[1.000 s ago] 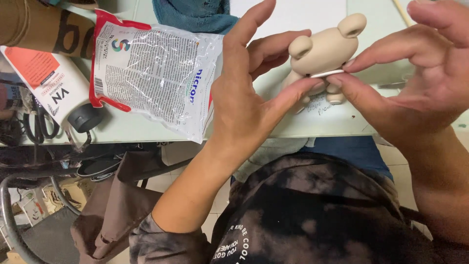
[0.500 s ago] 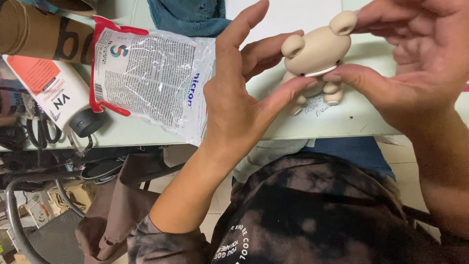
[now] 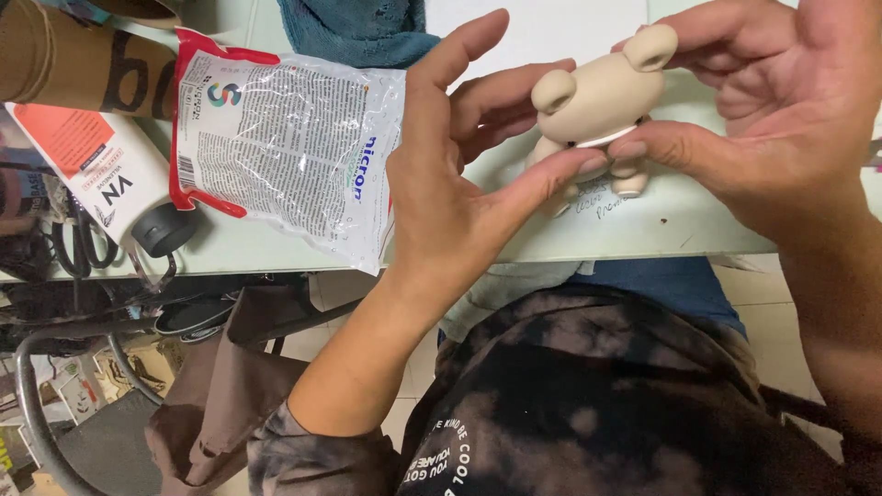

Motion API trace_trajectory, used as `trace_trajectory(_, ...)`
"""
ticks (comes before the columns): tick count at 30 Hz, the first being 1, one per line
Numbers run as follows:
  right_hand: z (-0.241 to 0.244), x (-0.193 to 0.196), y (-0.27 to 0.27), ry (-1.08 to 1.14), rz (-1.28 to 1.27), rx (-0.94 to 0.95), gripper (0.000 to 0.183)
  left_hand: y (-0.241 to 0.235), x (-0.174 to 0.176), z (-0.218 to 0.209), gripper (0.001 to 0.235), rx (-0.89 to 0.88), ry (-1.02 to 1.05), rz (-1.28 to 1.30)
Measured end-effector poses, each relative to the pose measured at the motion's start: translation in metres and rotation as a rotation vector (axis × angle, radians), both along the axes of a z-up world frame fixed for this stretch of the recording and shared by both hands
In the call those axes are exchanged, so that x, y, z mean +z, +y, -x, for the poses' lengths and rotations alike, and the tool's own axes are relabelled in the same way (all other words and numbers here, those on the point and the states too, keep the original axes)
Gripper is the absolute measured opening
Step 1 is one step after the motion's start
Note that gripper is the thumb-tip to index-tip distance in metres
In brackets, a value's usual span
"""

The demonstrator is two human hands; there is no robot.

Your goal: Detailing a small clay bear figure by cutting and applying a white clay muzzle using scissors and manual shaping.

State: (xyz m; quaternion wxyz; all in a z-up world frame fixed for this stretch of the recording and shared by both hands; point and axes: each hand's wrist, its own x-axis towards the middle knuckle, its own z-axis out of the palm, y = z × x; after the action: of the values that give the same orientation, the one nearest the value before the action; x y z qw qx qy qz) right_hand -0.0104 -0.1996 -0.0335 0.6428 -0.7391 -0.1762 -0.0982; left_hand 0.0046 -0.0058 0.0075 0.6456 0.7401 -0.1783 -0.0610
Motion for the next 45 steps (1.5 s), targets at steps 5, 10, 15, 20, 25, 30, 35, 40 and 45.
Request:
trace_trajectory(5, 0.000, -0.002, -0.001, 0.033, -0.013, 0.006, 0.066, -0.001, -0.002, 0.001, 0.065, 0.002, 0.011, 0.029)
trace_trajectory(10, -0.001, 0.000, 0.000, 0.056, -0.031, 0.000, 0.066, -0.004, -0.001, 0.002, 0.063, 0.026, 0.039, 0.059)
trace_trajectory(15, 0.001, -0.001, 0.000, 0.109, -0.063, -0.001, 0.069, -0.005, 0.002, 0.005, 0.058, 0.016, 0.048, 0.079)
trace_trajectory(20, 0.000, -0.003, 0.002, 0.082, -0.065, -0.002, 0.074, -0.003, -0.001, 0.005, 0.058, -0.011, 0.025, 0.084)
trace_trajectory(25, 0.000, -0.002, 0.004, 0.070, -0.044, -0.011, 0.074, -0.003, -0.002, 0.003, 0.060, -0.021, 0.047, 0.109)
trace_trajectory(30, -0.001, -0.002, 0.004, 0.061, -0.052, -0.023, 0.077, -0.003, -0.001, 0.002, 0.059, -0.018, 0.049, 0.114)
trace_trajectory(35, -0.001, -0.010, -0.002, 0.056, -0.069, 0.007, 0.083, -0.001, -0.004, 0.002, 0.060, -0.034, 0.037, 0.107)
trace_trajectory(40, -0.003, 0.007, -0.013, 0.051, 0.085, 0.080, 0.078, 0.007, -0.005, -0.003, 0.060, -0.099, -0.013, 0.002)
trace_trajectory(45, 0.001, 0.012, -0.021, -0.012, 0.410, -0.054, 0.080, 0.015, -0.015, -0.005, 0.068, -0.156, -0.180, -0.094)
